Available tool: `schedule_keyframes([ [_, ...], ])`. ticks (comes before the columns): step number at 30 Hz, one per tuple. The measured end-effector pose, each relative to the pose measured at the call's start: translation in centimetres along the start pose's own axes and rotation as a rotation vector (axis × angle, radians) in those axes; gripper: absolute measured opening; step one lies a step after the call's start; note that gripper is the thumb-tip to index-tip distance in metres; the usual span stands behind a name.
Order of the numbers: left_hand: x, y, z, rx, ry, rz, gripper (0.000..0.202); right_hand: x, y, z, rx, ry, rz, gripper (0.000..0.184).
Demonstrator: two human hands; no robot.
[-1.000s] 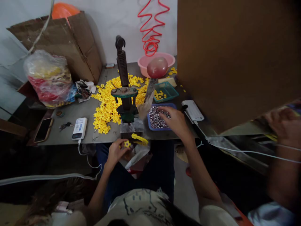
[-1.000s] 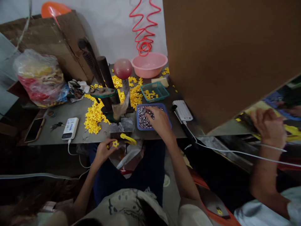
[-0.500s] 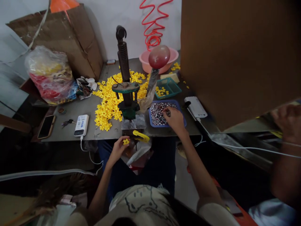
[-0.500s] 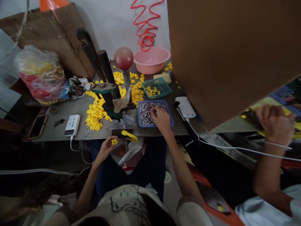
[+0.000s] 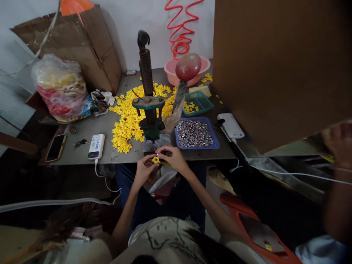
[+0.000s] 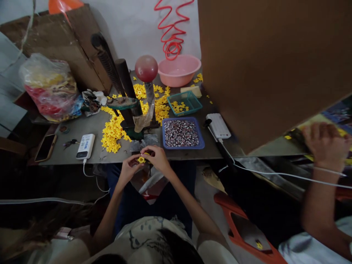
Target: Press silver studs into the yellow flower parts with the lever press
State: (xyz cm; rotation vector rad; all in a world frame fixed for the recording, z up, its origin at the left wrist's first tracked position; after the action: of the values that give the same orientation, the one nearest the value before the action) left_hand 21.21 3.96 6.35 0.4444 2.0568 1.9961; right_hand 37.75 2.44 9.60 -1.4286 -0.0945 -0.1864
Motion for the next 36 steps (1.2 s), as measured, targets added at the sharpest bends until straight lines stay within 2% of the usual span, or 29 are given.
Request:
schedule_keyframes([
  [7,-0.4,0.5,0.7,-0.021,0.074,-0.08,0.059,-1.1,1.0,0.3,0.103,0.036,-0.122,0.005],
  [12,-0.5,0.2,0.8,-0.032,0.135,-0.011,0.051,-1.3,0.1,0.3,0.143,0.097,-0.261,0.005],
  [15,0.2,0.4,1.0,-0.127,0.175,0.152,0.042,-0.8,-0.5,0.4,0.17,0.146,-0.305,0.009],
  [17,1.0,0.6,1.3,-0.236,0.223,0.322,0.037,0.5,-0.7,0.8,0.172,0.22,-0.263,0.016],
  [20,2.2,0.6,2.5,-0.364,0.296,0.556,0.031,4.4,-1.4,2.6,0.192,0.49,-0.117,0.021],
  [22,2.6,0.3,3.6,-0.384,0.317,0.652,0.029,7.3,-2.7,4.2,0.232,0.698,-0.006,0.019],
  [24,2.8,-0.1,4.6,-0.374,0.315,0.713,0.027,9.5,-5.3,6.2,0.269,0.792,0.096,0.021],
  [25,2.7,-0.2,5.1,-0.368,0.31,0.738,0.028,10.2,-7.0,7.2,0.29,0.779,0.153,0.023],
  [27,2.4,-0.4,5.9,-0.359,0.313,0.786,0.028,10.6,-11.3,9.0,0.355,0.643,0.285,0.029],
  [30,1.9,-0.6,6.7,-0.326,0.345,0.842,0.027,9.0,-17.8,10.7,0.473,0.267,0.431,0.047],
  [32,1.7,-0.8,7.1,-0.299,0.352,0.856,0.026,7.4,-20.4,10.3,0.563,0.134,0.454,0.055],
  [34,1.6,-1.0,7.4,-0.28,0.338,0.856,0.026,5.8,-20.7,8.4,0.654,0.189,0.441,0.051],
  [36,1.6,-1.2,7.6,-0.263,0.326,0.85,0.025,4.4,-19.2,5.5,0.692,0.305,0.368,0.048],
])
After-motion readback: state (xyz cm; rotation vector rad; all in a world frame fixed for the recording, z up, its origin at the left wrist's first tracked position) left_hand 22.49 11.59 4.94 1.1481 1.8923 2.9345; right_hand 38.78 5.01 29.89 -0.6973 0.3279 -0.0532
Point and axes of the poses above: each hand's wrist, its own z-axis towards the middle knuckle, its own x-axis out of the back of the hand, y = z × x, the point moved 2 cm from there along z, towards the middle knuckle, and after that the axes turned 1 degree about -z, right-handed, at the moved point
